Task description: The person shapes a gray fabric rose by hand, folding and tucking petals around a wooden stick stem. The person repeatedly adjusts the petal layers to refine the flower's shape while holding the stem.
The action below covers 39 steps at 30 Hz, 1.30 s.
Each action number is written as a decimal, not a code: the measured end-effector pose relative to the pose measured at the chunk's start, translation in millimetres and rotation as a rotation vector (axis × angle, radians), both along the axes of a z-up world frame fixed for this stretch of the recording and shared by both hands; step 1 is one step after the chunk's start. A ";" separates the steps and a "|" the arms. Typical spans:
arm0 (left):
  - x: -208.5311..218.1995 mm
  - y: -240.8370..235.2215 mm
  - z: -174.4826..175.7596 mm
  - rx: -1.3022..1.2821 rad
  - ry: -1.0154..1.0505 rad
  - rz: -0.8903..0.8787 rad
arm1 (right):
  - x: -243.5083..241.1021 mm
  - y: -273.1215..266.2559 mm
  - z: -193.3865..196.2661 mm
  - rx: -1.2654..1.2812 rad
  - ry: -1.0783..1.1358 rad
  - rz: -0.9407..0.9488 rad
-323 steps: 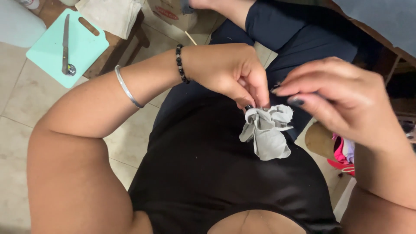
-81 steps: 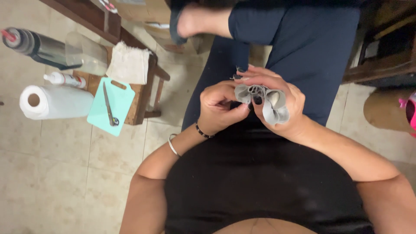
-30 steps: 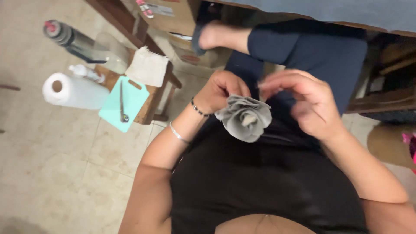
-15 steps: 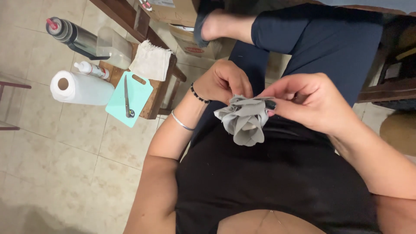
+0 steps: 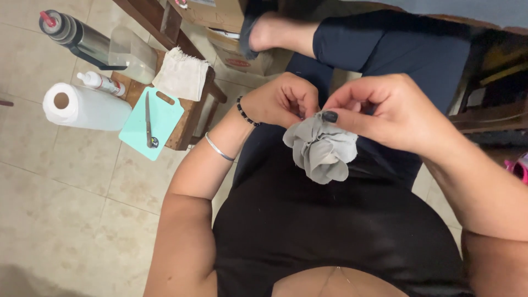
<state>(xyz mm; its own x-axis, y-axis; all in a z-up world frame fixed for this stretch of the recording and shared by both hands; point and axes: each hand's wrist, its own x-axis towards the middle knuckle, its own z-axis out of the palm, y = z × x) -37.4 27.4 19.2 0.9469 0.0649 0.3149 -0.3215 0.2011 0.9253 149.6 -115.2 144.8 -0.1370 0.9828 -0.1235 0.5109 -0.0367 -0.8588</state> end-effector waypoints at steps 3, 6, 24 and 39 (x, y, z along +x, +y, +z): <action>2.7 5.1 -14.9 -0.112 -0.082 0.013 | 7.3 -2.9 -0.1 0.198 0.075 0.052; 4.0 14.5 -17.7 -0.144 -0.138 0.079 | 7.0 -6.9 17.1 0.300 0.065 -0.048; 57.4 41.4 -63.5 -0.670 -0.440 0.578 | 14.4 46.7 -24.3 1.112 -0.132 -0.063; 53.2 24.4 -20.4 -0.410 -0.536 0.903 | 20.5 40.6 -24.9 1.483 -0.427 -0.034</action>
<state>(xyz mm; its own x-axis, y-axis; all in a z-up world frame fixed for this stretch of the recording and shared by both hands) 15.8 51.8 -1.3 0.2497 0.8500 0.4639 -0.8389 -0.0495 0.5421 170.1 -74.6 120.0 -0.3227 0.2566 0.9111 0.7365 0.6726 0.0715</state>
